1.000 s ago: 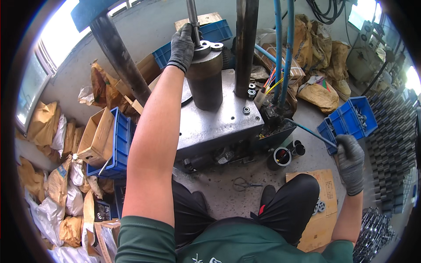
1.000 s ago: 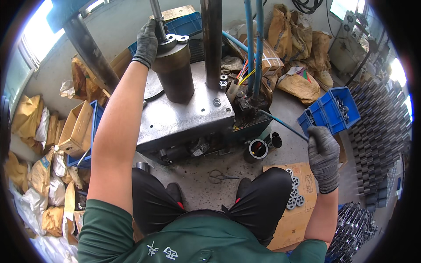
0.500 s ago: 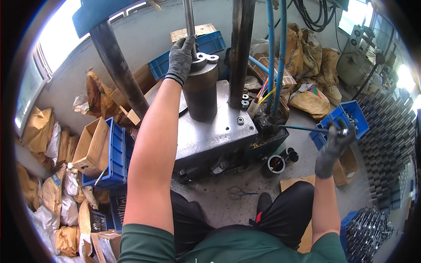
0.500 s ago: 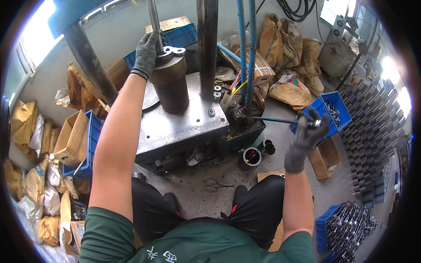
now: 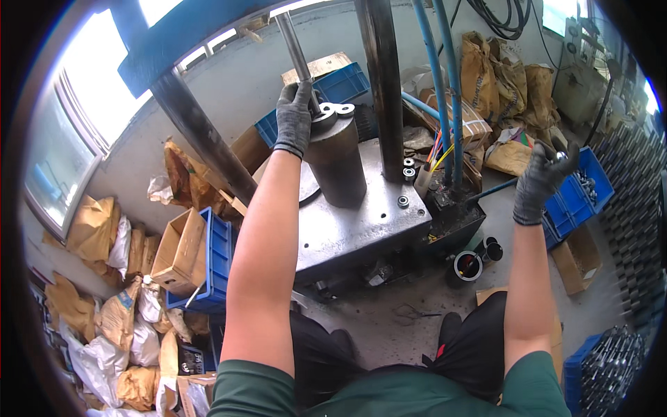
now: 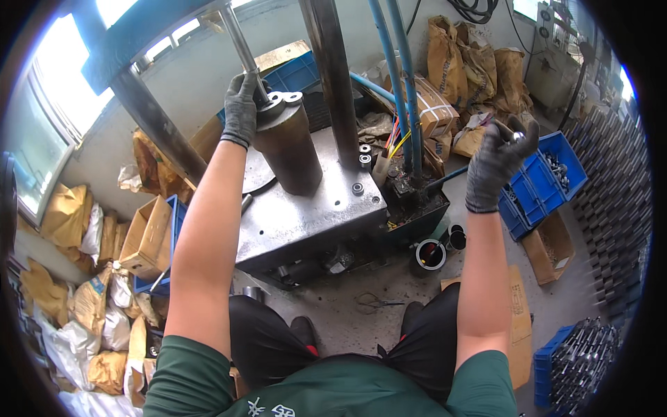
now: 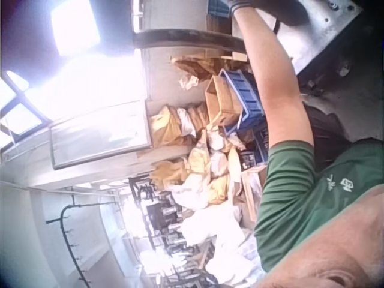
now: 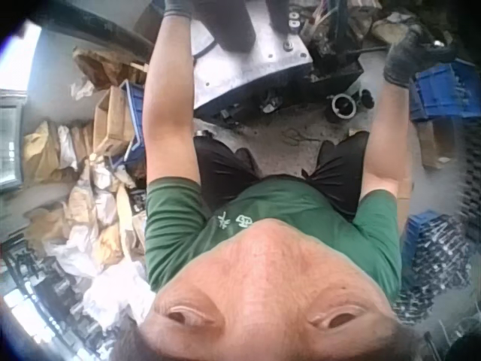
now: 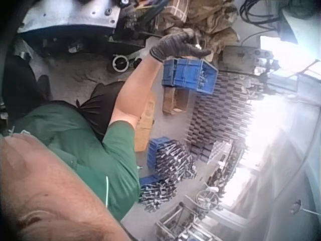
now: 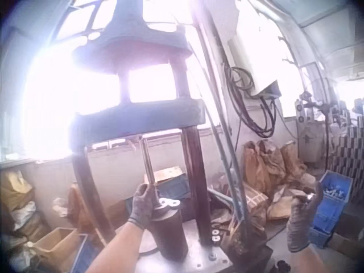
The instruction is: Operating a vertical press machine to manufacture metal components, involving loading parts and using a lever.
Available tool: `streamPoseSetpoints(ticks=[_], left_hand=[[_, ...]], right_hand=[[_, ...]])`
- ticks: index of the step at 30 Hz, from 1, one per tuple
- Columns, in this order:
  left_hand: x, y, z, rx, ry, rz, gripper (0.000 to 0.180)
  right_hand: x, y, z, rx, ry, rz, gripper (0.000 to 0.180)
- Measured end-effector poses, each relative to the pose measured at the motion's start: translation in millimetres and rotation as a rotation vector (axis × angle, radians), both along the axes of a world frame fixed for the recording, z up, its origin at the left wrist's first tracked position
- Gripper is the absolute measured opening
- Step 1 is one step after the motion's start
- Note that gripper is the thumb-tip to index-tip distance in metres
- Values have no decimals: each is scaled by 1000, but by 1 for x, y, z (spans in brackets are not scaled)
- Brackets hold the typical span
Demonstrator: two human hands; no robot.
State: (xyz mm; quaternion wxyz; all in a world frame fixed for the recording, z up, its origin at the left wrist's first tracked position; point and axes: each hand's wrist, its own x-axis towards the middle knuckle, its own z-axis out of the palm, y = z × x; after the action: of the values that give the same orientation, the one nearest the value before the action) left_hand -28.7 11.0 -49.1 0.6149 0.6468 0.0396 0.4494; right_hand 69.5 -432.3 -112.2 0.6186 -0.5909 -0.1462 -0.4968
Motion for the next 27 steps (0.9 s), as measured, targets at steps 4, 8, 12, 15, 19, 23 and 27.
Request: streamPoseSetpoints(ticks=[4, 8, 12, 15, 19, 23, 27], left_hand=[[-2, -3, 1, -103, -72, -35, 25], [0, -7, -5, -13, -91, 71, 20], [4, -6, -9, 128, -137, 279, 18], [4, -6, -12, 209, -159, 286, 13], [3, -9, -10, 181, -74, 247, 24], [3, -7, -6, 124, -63, 62, 30], [7, -3, -8, 91, -44, 63, 33]], right_hand=[[-1, -14, -10, -14, -72, 71, 75], [-4, -19, -13, -104, -45, 40, 77], [-4, -18, -12, -78, -27, 96, 77], [-3, -17, -12, -62, -45, 99, 71], [-4, -16, -12, -101, -39, 81, 71], [-4, -18, -9, -148, 10, 123, 74], [-6, -22, -7, -265, 50, 39, 76]])
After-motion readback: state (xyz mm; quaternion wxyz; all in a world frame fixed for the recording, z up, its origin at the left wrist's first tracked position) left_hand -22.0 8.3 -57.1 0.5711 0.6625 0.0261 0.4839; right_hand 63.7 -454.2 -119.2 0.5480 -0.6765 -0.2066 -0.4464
